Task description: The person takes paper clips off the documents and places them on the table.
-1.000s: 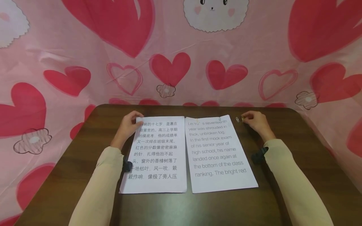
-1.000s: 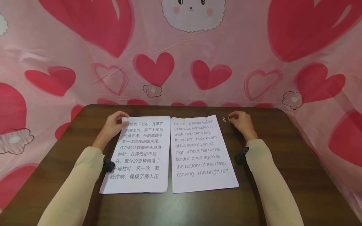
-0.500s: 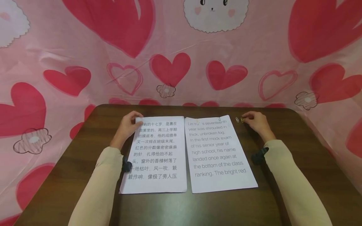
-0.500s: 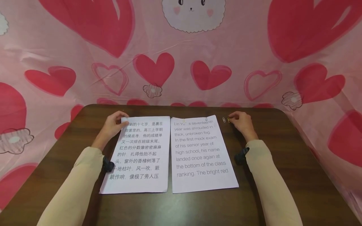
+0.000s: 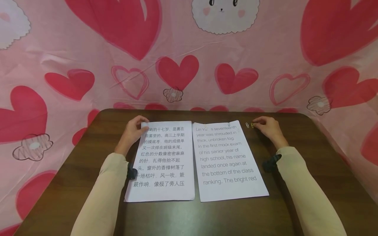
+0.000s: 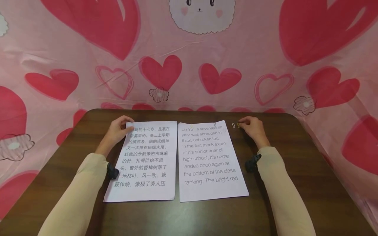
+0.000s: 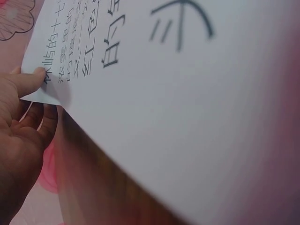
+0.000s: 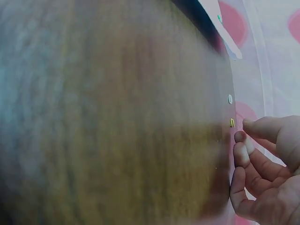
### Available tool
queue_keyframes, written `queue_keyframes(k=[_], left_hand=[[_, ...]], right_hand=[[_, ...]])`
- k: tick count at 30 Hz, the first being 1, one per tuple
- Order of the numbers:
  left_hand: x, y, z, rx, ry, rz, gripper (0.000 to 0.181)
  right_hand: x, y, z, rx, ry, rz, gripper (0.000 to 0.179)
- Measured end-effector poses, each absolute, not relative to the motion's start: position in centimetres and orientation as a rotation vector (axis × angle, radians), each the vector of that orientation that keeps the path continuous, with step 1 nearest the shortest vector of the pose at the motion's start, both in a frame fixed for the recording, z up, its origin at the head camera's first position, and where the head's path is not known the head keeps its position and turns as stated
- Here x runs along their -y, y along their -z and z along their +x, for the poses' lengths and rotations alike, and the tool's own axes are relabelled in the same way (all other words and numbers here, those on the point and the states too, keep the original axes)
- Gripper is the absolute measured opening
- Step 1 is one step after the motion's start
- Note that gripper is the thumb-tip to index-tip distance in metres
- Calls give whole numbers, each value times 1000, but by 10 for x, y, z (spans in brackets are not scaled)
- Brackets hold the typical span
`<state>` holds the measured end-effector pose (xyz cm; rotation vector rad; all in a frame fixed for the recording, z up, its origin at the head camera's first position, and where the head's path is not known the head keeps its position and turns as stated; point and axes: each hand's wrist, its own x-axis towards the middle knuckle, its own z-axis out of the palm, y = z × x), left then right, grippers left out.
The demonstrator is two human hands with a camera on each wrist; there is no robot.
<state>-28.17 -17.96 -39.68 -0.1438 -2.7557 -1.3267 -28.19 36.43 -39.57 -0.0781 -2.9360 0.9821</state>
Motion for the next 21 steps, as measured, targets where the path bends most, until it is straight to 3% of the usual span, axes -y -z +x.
queue_keyframes(k=[21], left_hand=[[178,392,-281,2884,1136,-118,25]], right_hand=[[-368,397,-282,2908,-1003,-72,36]])
